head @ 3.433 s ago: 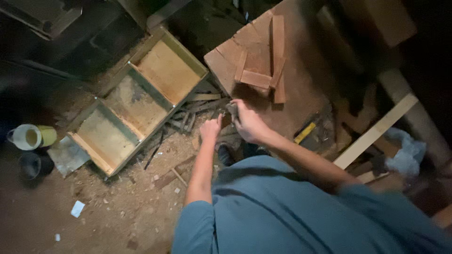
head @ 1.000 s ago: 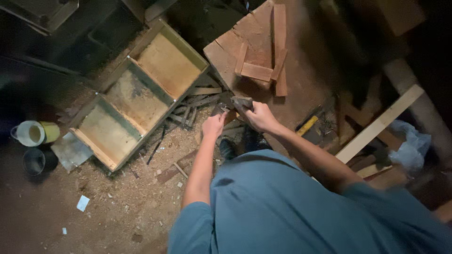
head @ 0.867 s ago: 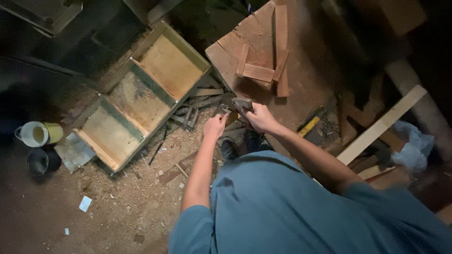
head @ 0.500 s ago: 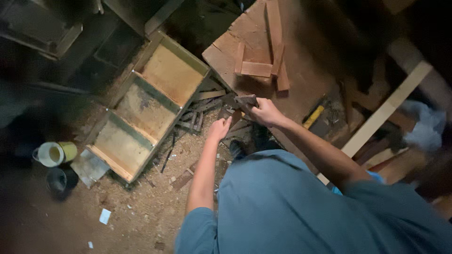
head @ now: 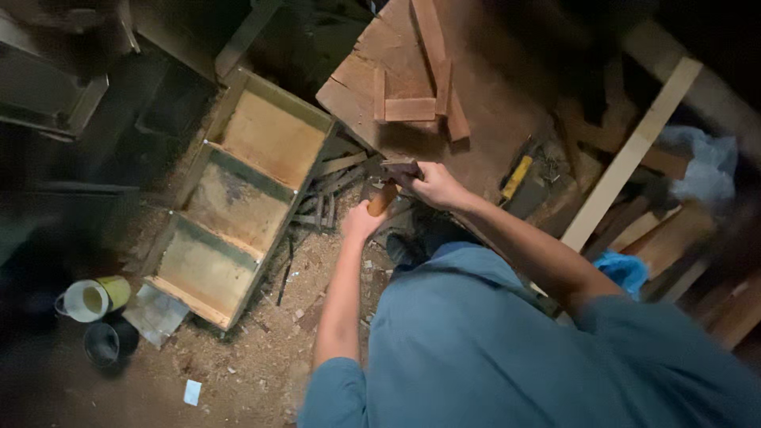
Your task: The person uses a hand saw to cut a small wooden block on a workbench. They hold the block with one hand and saw with the other, then switch to a chisel to carve and shape the same block. The work area is cluttered with wood scraps and tools.
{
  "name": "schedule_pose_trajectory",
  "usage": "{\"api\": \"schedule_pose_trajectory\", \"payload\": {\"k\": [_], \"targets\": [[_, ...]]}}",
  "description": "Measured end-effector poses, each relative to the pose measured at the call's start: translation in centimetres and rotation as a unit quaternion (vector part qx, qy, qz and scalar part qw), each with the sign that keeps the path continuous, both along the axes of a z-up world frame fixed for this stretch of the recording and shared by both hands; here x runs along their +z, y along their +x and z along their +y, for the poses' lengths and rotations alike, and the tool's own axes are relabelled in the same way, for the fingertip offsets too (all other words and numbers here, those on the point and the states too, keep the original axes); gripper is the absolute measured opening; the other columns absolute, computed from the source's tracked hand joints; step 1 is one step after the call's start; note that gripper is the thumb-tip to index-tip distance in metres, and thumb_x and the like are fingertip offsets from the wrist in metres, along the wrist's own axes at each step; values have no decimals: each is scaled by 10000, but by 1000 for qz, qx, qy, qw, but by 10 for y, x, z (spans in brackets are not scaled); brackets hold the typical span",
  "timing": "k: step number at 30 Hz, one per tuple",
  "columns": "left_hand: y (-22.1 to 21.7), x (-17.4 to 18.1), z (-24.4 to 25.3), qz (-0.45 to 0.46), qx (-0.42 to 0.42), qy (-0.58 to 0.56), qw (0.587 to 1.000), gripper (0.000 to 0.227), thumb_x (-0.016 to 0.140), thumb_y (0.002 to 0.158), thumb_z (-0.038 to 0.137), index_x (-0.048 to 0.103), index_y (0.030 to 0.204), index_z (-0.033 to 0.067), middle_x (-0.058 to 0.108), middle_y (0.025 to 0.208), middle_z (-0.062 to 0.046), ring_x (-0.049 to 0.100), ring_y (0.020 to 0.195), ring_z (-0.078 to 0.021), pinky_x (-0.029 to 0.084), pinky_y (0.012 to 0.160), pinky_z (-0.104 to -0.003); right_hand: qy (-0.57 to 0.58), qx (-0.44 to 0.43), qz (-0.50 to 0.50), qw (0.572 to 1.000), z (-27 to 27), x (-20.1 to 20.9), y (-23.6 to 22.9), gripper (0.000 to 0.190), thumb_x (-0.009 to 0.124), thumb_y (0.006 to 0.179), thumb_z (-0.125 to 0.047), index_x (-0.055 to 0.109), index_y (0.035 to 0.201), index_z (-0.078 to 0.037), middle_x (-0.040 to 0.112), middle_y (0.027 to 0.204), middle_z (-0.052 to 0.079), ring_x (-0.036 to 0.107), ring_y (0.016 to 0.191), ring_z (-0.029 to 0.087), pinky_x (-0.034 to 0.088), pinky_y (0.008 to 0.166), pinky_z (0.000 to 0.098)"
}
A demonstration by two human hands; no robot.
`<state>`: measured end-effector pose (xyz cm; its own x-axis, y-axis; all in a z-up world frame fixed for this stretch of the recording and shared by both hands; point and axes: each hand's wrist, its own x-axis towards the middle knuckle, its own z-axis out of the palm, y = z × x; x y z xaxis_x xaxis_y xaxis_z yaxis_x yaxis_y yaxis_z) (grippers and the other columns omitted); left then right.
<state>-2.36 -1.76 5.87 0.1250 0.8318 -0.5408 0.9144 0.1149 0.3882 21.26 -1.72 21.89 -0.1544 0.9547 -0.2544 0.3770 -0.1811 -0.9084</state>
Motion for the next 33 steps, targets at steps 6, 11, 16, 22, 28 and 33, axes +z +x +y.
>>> {"api": "schedule_pose_trajectory", "payload": {"k": [6, 11, 16, 22, 28, 33], "targets": [[13, 20, -9, 39, 18, 77, 996, 693, 830, 685, 563, 558, 1145, 122, 743, 1004, -198, 724, 969, -406, 568, 825, -531, -4, -12, -59, 998, -4, -15, 3, 298, 626, 987, -274, 680, 1074, 6, 667, 819, 114, 577, 807, 114, 535, 738, 355], [16, -1, -14, 29, 43, 239, 970, 667, 864, 618, 521, 569, 1030, 88, 719, 895, -191, 715, 842, -410, 566, 709, -525, 10, -11, -27, 1000, -10, -27, -1, 277, 621, 950, -252, 679, 1072, -9, 666, 800, 82, 580, 775, 119, 524, 715, 355], [21, -41, -23, 80, 36, 222, 971, 260, 739, 780, 296, 617, 935, 127, 743, 861, -128, 739, 801, -352, 585, 686, -477, 6, 17, 13, 1000, -9, -18, 5, 246, 642, 955, -227, 651, 1044, 1, 616, 777, 60, 536, 743, 96, 496, 659, 332], [16, -58, -28, 87, 37, 204, 974, 158, 668, 854, 261, 650, 931, 124, 749, 839, -158, 744, 772, -365, 590, 685, -489, -34, 37, 11, 999, -4, -10, 6, 248, 619, 983, -233, 647, 1043, 7, 557, 721, 58, 496, 681, 79, 445, 583, 323], [12, -48, -19, 104, 24, 119, 987, 291, 706, 794, 333, 649, 979, 115, 749, 852, -181, 745, 810, -379, 597, 721, -502, -5, 42, -15, 999, 3, -2, -5, 247, 624, 992, -227, 660, 1034, 13, 556, 735, 102, 500, 717, 106, 466, 629, 359], [12, -65, -11, 140, -9, 102, 985, 366, 727, 816, 369, 630, 1048, 103, 761, 908, -163, 761, 865, -358, 616, 763, -477, -15, 56, -48, 997, 13, 15, -4, 279, 611, 971, -248, 655, 1097, -4, 661, 830, 106, 599, 750, 141, 514, 725, 382]]}}
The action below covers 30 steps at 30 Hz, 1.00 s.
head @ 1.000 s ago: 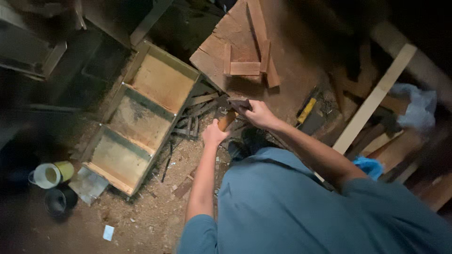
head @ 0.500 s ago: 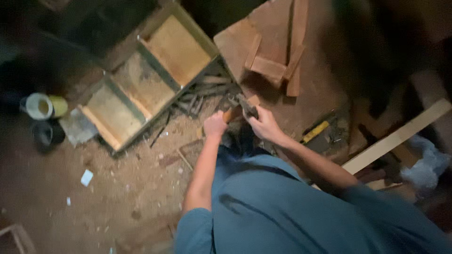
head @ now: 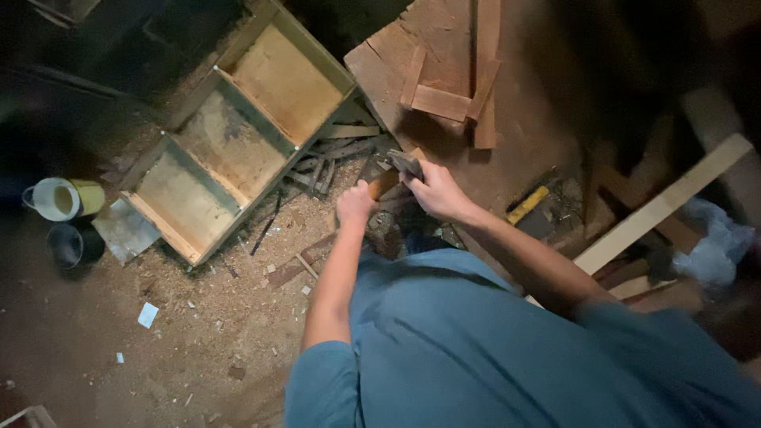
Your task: The person uses a hand saw to cut a small wooden block on a workbench. They hold the block with one hand and saw with the other, then switch to a chisel to carve and shape the same block. The work area is cluttered with wood scraps and tools.
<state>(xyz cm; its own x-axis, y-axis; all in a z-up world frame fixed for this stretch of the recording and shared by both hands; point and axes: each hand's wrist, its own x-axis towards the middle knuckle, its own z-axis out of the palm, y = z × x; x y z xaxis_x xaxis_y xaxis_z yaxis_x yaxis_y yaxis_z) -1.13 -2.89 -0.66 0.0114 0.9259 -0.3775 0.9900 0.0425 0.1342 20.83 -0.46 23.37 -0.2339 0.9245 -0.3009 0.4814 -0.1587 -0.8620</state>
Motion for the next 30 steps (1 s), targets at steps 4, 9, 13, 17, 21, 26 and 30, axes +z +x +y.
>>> {"api": "schedule_pose_trajectory", "payload": {"k": [4, 9, 13, 17, 21, 26, 30], "targets": [[-2, -3, 2, -3, 7, 21, 1000, 346, 744, 835, 354, 636, 1051, 106, 767, 911, -158, 765, 853, -353, 615, 754, -479, -21, 23, 20, 999, 6, 28, 7, 300, 577, 968, -240, 637, 1166, -23, 673, 858, 91, 590, 812, 128, 532, 741, 369], [-2, 7, 6, -16, 12, -14, 1000, 455, 798, 772, 432, 637, 1024, 88, 759, 898, -179, 758, 843, -365, 610, 748, -484, -23, 14, 43, 999, -19, 57, 25, 316, 570, 954, -221, 632, 1196, -29, 681, 897, 67, 587, 854, 123, 530, 765, 361], [-5, 4, 12, -11, -10, -3, 1000, 444, 801, 760, 407, 638, 1024, 90, 763, 892, -166, 762, 842, -353, 615, 743, -474, -13, -3, 12, 1000, -21, 38, 20, 283, 561, 942, -191, 638, 1142, -7, 671, 889, 118, 596, 837, 164, 533, 768, 379], [-8, -6, -1, -14, -51, 17, 998, 402, 795, 808, 403, 640, 1008, 91, 764, 882, -157, 761, 842, -342, 616, 740, -465, 9, -26, -30, 999, -7, 1, -1, 240, 558, 938, -166, 644, 1081, 6, 694, 907, 148, 651, 844, 206, 538, 795, 394], [-3, -8, 5, -28, -23, 49, 998, 577, 856, 628, 373, 638, 1079, 84, 755, 865, -168, 747, 804, -354, 595, 692, -497, 0, 11, -94, 995, 11, -1, 7, 271, 612, 895, -174, 619, 1109, -8, 680, 935, 167, 651, 842, 261, 525, 744, 420], [2, -7, 5, -28, 0, 18, 999, 462, 824, 728, 386, 651, 1047, 100, 764, 924, -155, 755, 877, -352, 604, 767, -482, -2, -7, -31, 999, -13, 32, 19, 297, 583, 967, -242, 606, 1157, -13, 671, 889, 155, 639, 807, 229, 523, 726, 402], [-2, 3, 13, -17, 10, -9, 1000, 505, 825, 710, 388, 641, 1074, 91, 761, 921, -164, 755, 882, -350, 605, 774, -477, -97, -6, -57, 994, -28, 63, 25, 296, 581, 957, -249, 598, 1132, -11, 662, 823, 187, 621, 748, 243, 524, 698, 420]]}}
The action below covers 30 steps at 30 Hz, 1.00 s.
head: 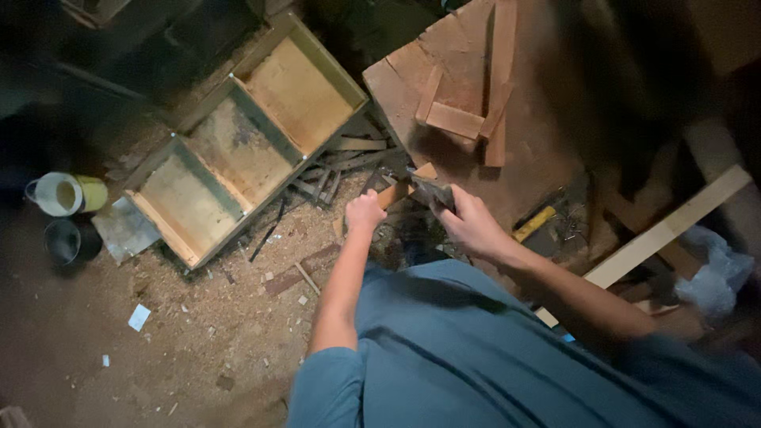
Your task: The person uses a hand saw to cut a small wooden block on a workbench. They hold the block with one hand and saw with the other, then switch to a chisel to carve and shape the same block. The work area is cluttered with wood scraps and tools.
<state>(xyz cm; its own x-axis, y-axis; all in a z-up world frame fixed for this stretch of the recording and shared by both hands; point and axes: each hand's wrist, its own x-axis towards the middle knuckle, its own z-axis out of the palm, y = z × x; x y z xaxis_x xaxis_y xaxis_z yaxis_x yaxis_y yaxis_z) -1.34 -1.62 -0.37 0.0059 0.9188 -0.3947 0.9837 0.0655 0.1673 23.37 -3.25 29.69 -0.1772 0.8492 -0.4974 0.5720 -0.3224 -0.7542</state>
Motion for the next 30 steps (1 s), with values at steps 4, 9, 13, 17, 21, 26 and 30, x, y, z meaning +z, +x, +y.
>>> {"api": "schedule_pose_trajectory", "payload": {"k": [4, 9, 13, 17, 21, 26, 30], "targets": [[2, -3, -5, -9, -21, -1, 1000, 454, 802, 763, 386, 644, 1059, 81, 762, 924, -158, 759, 875, -342, 604, 768, -477, 52, -15, 11, 998, 8, -8, -9, 307, 575, 959, -249, 585, 1155, -14, 692, 926, 208, 667, 847, 303, 537, 745, 445], [4, -10, -7, 12, -30, 85, 996, 354, 769, 804, 355, 655, 1054, 132, 767, 951, -122, 753, 900, -337, 590, 782, -499, 77, -30, -4, 997, 39, -47, -37, 346, 552, 907, -178, 567, 1200, 5, 695, 998, 242, 701, 917, 381, 538, 819, 471], [-7, -17, -5, -18, -15, 6, 1000, 428, 765, 747, 362, 632, 1054, 95, 743, 975, -171, 735, 914, -354, 583, 773, -488, 115, 19, 25, 993, 29, -59, -15, 351, 574, 883, -162, 562, 1191, 6, 684, 1045, 256, 691, 977, 379, 540, 832, 468], [-3, -17, 4, 3, -13, 34, 999, 213, 650, 948, 284, 642, 1061, 103, 765, 948, -164, 757, 897, -353, 597, 779, -484, 141, -12, 21, 990, 33, -86, -30, 360, 584, 926, -143, 554, 1251, 10, 674, 1083, 277, 642, 1052, 426, 521, 867, 470], [2, 8, -6, 0, -1, 69, 998, 198, 673, 908, 261, 641, 1043, 118, 762, 901, -154, 753, 867, -358, 588, 736, -501, 99, -41, -7, 994, 36, -125, -52, 323, 628, 1005, -200, 570, 1232, 22, 681, 1090, 253, 692, 1101, 424, 523, 882, 447], [7, 57, -8, -15, 8, 84, 996, 453, 807, 754, 335, 601, 1082, 101, 692, 1042, -143, 665, 1041, -342, 508, 897, -487, 116, -70, 116, 984, 40, -137, -20, 319, 580, 951, -132, 607, 1244, -9, 719, 1138, 115, 656, 1058, 192, 533, 942, 366], [9, 75, -5, 5, -47, 204, 978, 724, 861, 672, 280, 577, 1314, 102, 618, 1091, -124, 585, 1057, -310, 440, 928, -486, 167, -64, 185, 966, 44, -129, -17, 329, 550, 977, -93, 619, 1289, -12, 714, 1184, 96, 627, 1086, 150, 517, 988, 337]]}}
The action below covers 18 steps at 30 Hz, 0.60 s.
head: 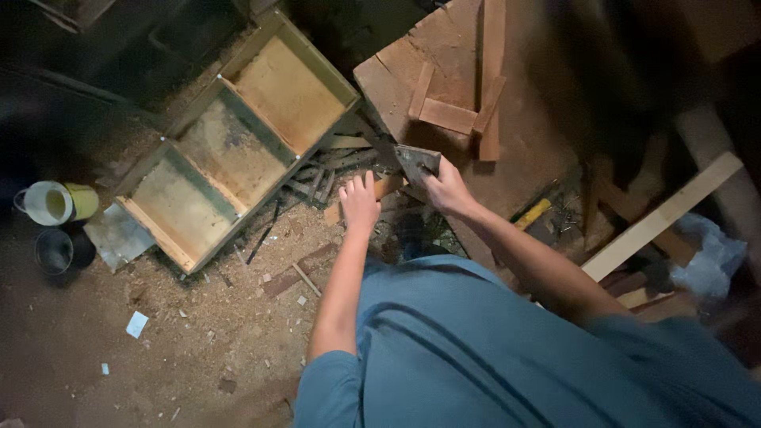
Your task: The person uses a hand saw to cut a small wooden block on a workbench. They hold the block with one hand and saw with the other, then switch to a chisel to carve and shape the same block. The work area is cluttered with wood scraps and tools.
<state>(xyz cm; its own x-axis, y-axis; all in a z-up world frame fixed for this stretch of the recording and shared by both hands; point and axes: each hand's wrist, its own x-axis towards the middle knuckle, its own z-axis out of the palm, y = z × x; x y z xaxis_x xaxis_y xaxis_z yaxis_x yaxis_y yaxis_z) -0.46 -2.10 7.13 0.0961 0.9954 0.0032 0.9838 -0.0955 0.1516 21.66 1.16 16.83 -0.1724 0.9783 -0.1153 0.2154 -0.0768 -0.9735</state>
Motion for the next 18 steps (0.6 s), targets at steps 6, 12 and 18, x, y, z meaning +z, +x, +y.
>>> {"api": "schedule_pose_trajectory", "payload": {"k": [6, 12, 18], "targets": [[7, -16, 0, -17, -6, -85, 996, 496, 859, 739, 261, 572, 1120, 124, 616, 1099, -103, 585, 1121, -310, 447, 968, -475, -49, 0, -5, 999, -4, 0, -9, 306, 590, 981, -127, 605, 1264, -13, 715, 1135, 85, 615, 1047, 124, 518, 949, 326], [8, -29, 3, -101, 35, -148, 983, 447, 787, 856, 333, 548, 1146, 90, 721, 934, -157, 720, 880, -388, 568, 749, -504, -7, -1, -111, 994, -6, 2, -12, 320, 603, 915, -113, 577, 1218, -12, 711, 1051, 229, 706, 983, 291, 533, 854, 397], [10, -69, 11, -69, 66, -130, 987, 291, 753, 835, 348, 664, 975, 109, 743, 844, -193, 743, 794, -399, 595, 705, -503, -14, 16, -157, 987, -9, 22, -31, 288, 593, 927, -117, 557, 1192, -10, 677, 972, 322, 650, 987, 496, 524, 791, 502]]}}
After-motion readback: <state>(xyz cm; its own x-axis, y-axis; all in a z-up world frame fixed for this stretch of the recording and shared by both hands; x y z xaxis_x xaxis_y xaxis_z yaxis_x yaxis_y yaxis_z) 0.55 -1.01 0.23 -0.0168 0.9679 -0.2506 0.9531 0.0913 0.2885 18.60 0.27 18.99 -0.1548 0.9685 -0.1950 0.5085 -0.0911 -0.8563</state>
